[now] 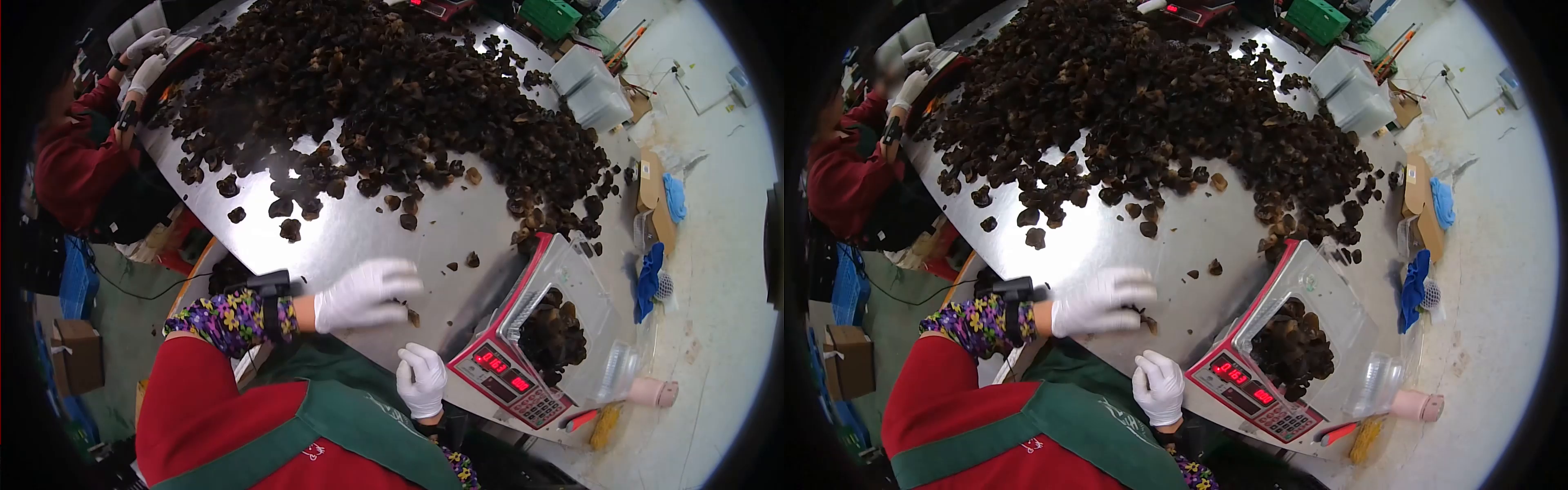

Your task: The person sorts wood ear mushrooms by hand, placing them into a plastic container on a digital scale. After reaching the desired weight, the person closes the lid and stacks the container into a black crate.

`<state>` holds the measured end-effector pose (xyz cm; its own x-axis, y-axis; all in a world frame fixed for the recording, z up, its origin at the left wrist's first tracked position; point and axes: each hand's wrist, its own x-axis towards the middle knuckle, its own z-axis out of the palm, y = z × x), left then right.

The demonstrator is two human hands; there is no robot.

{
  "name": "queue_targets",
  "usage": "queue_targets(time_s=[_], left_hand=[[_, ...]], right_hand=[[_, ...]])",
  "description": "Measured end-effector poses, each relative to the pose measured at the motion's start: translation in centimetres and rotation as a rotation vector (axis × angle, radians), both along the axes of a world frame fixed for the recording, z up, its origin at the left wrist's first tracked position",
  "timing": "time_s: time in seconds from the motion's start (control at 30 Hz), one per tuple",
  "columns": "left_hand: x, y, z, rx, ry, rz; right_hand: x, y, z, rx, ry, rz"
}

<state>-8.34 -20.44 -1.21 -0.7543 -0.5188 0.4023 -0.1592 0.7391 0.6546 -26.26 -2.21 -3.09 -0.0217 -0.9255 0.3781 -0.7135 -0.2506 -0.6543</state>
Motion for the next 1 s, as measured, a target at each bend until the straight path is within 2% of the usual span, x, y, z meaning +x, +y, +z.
queue_targets(time_s=[0.1,0.17,0.23,0.3,0.33,0.37,0.43,0.47,0.53,0.57,0.63,0.77,0.83,0.87,0.9,0.97,1.0], left_hand=[[0.5,-5.8,-1.4,-0.174,-0.088,0.458],[-0.3,-8.3,-1.1,-0.196,-0.034,0.576],[-0.6,-9.1,-1.5,-0.292,-0.114,0.571],[-1.2,-9.1,-2.4,-0.349,-0.181,0.385],[-1.6,-7.8,-2.5,-0.358,-0.270,0.386],[-1.6,-6.3,-1.0,-0.276,-0.264,0.335],[-1.5,-5.2,0.9,0.086,-0.350,0.246],[-1.8,-5.5,0.7,0.084,-0.350,0.245],[-2.5,-6.9,0.2,-0.131,-0.104,0.434],[-2.8,-7.8,0.9,-0.116,-0.142,0.420],[-3.6,-9.5,-1.3,-0.218,-0.136,0.403],[-3.5,-8.7,-1.9,-0.241,-0.240,0.333],[-2.8,-6.7,-1.6,-0.045,-0.328,0.362],[-2.1,-5.4,-1.4,-0.051,-0.268,0.338],[-1.5,-4.3,-1.6,0.047,-0.195,0.262],[-0.8,-2.8,1.9,0.221,-0.383,0.250],[-0.6,-3.3,2.8,0.111,-0.378,0.271]], right_hand=[[0.1,-0.2,0.1,0.011,-0.045,-0.030],[0.0,-0.3,0.1,0.013,-0.043,-0.019],[-0.1,-0.3,0.0,0.018,-0.045,-0.011],[-0.4,-0.2,-0.1,0.068,-0.097,0.029],[-0.6,-0.2,-0.1,0.068,-0.091,0.027],[-0.6,-0.1,-0.1,0.073,-0.092,0.043],[-0.8,-0.1,-0.2,0.076,-0.093,0.061],[-0.8,-0.1,-0.1,0.082,-0.099,0.066],[-0.7,-0.1,-0.1,0.089,-0.111,0.071],[-0.7,-0.1,-0.2,0.087,-0.121,0.073],[-0.7,0.0,-0.4,0.081,-0.131,0.070],[-0.8,-0.2,-0.5,0.052,-0.133,0.063],[-0.9,0.1,-0.6,0.050,-0.154,0.073],[-0.9,0.0,-0.5,0.051,-0.146,0.080],[-0.9,-0.1,-0.6,0.051,-0.140,0.087],[-1.0,-0.2,-0.6,0.047,-0.136,0.095],[-0.9,-0.2,-0.6,0.048,-0.125,0.100]])
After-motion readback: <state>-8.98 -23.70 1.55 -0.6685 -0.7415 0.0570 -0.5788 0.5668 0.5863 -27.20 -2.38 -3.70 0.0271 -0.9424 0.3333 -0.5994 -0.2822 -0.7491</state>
